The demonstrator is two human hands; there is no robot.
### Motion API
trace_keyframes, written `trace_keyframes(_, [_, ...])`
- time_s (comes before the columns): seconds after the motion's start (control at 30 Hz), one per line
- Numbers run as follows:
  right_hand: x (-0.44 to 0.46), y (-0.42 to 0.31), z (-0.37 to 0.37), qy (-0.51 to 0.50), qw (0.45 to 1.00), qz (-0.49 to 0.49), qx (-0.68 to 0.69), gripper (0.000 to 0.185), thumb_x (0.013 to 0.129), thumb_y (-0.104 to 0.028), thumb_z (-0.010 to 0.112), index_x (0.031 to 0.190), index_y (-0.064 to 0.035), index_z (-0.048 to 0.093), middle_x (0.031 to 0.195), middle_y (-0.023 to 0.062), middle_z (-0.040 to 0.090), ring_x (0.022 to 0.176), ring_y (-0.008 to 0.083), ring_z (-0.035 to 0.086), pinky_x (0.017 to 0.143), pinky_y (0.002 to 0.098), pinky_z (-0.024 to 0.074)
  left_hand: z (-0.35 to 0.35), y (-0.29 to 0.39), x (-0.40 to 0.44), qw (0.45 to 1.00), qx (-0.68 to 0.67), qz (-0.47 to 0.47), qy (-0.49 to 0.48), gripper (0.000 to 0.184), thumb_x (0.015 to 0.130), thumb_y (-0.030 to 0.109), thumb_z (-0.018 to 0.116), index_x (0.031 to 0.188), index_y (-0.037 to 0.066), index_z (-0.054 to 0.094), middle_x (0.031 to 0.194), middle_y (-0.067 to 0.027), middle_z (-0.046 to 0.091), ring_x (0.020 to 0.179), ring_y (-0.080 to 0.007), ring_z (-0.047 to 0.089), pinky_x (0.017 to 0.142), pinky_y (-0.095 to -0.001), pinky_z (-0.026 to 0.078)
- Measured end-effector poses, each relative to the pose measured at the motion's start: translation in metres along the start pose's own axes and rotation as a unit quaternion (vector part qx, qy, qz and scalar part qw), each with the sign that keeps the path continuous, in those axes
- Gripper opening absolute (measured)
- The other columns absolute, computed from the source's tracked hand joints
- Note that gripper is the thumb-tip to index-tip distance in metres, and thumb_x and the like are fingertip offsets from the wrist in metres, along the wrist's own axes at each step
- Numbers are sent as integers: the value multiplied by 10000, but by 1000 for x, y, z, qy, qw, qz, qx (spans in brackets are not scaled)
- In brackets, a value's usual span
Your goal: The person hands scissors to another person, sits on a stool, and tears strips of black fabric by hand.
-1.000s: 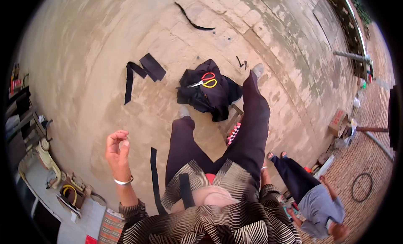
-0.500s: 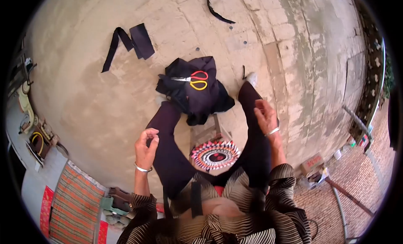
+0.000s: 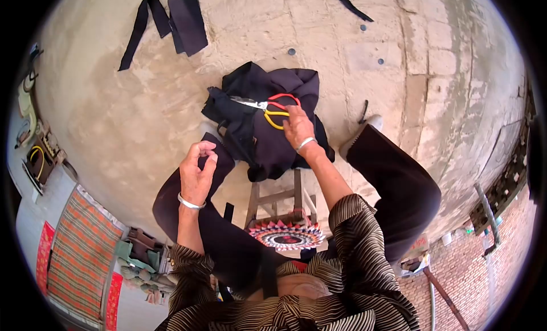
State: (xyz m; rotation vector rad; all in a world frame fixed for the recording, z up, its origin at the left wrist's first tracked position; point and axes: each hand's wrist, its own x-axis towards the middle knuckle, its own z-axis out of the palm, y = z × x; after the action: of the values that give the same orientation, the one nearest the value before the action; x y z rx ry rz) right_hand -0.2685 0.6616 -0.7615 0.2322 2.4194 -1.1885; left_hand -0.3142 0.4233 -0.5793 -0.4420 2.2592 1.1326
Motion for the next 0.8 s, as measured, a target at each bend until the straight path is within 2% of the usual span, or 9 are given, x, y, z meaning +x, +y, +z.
trace_keyframes(0.1, [25, 15, 41, -35, 996, -37, -73, 370, 709, -43, 671, 1058, -1, 555, 986, 159, 578, 955, 343, 569, 847, 410, 469, 4, 8, 10, 991, 125, 52, 6, 223, 825, -30, 602, 1047, -26, 587, 970, -90, 627, 867, -176, 590, 814, -295, 471])
trace_keyframes(0.17, [29, 22, 62, -60, 974, -64, -209, 355, 703, -50, 677, 1035, -8, 559, 958, 138, 577, 927, 313, 574, 817, 389, 463, 0, 12, 17, 989, 114, 92, 22, 244, 802, -47, 605, 1044, -27, 578, 985, -112, 625, 866, -197, 597, 814, -304, 474])
trace_keyframes(0.37, [38, 36, 78, -38, 952, -91, -289, 331, 695, -99, 695, 991, -31, 563, 858, 125, 611, 838, 305, 618, 715, 398, 489, -4, 7, 10, 978, 159, 119, 72, 222, 819, -6, 605, 1037, -30, 577, 954, -111, 612, 857, -197, 587, 803, -306, 470])
trace_keyframes(0.4, [40, 38, 75, -98, 959, -71, -257, 317, 710, -102, 682, 990, -20, 558, 861, 147, 635, 852, 314, 637, 729, 396, 503, -5, 5, 8, 976, 166, 122, 76, 222, 818, 9, 611, 1035, -29, 579, 937, -112, 612, 848, -199, 586, 790, -309, 470])
trace_keyframes(0.47, [48, 26, 45, -223, 948, 12, -228, 399, 736, -179, 667, 1094, -26, 580, 917, 170, 687, 904, 314, 667, 790, 372, 525, -1, 6, 1, 973, 166, 136, 87, 224, 818, 25, 617, 1033, -28, 582, 921, -113, 612, 838, -201, 586, 778, -312, 471])
trace_keyframes(0.57, [50, 2, -12, -273, 930, -31, -245, 368, 734, -213, 686, 1072, -76, 640, 963, 151, 695, 924, 303, 674, 815, 381, 528, -3, 6, -11, 966, 198, 138, 94, 227, 810, 39, 631, 1024, -26, 587, 890, -116, 611, 820, -210, 587, 753, -316, 473])
trace_keyframes(0.63, [53, 1, -47, -266, 919, -82, -280, 278, 745, -253, 701, 987, -114, 694, 980, 122, 699, 964, 297, 666, 827, 386, 522, -2, -1, -15, 963, 175, 179, 97, 240, 805, 40, 644, 1026, -29, 580, 872, -160, 598, 753, -276, 577, 637, -367, 471])
trace_keyframes(0.7, [56, -20, -109, -295, 883, -105, -350, 271, 761, -268, 701, 984, -114, 695, 985, 120, 699, 970, 293, 663, 815, 386, 522, -4, -19, -15, 955, 211, 188, 94, 259, 809, 63, 650, 1042, -23, 575, 916, -179, 629, 818, -303, 621, 698, -384, 494])
trace_keyframes(0.8, [35, -25, -209, -168, 894, -26, -414, 318, 805, -369, 674, 970, -99, 705, 974, 128, 701, 917, 283, 682, 788, 384, 533, -6, -51, -8, 951, 198, 223, 77, 262, 826, 98, 651, 1067, 15, 589, 928, -180, 660, 842, -306, 650, 749, -403, 502])
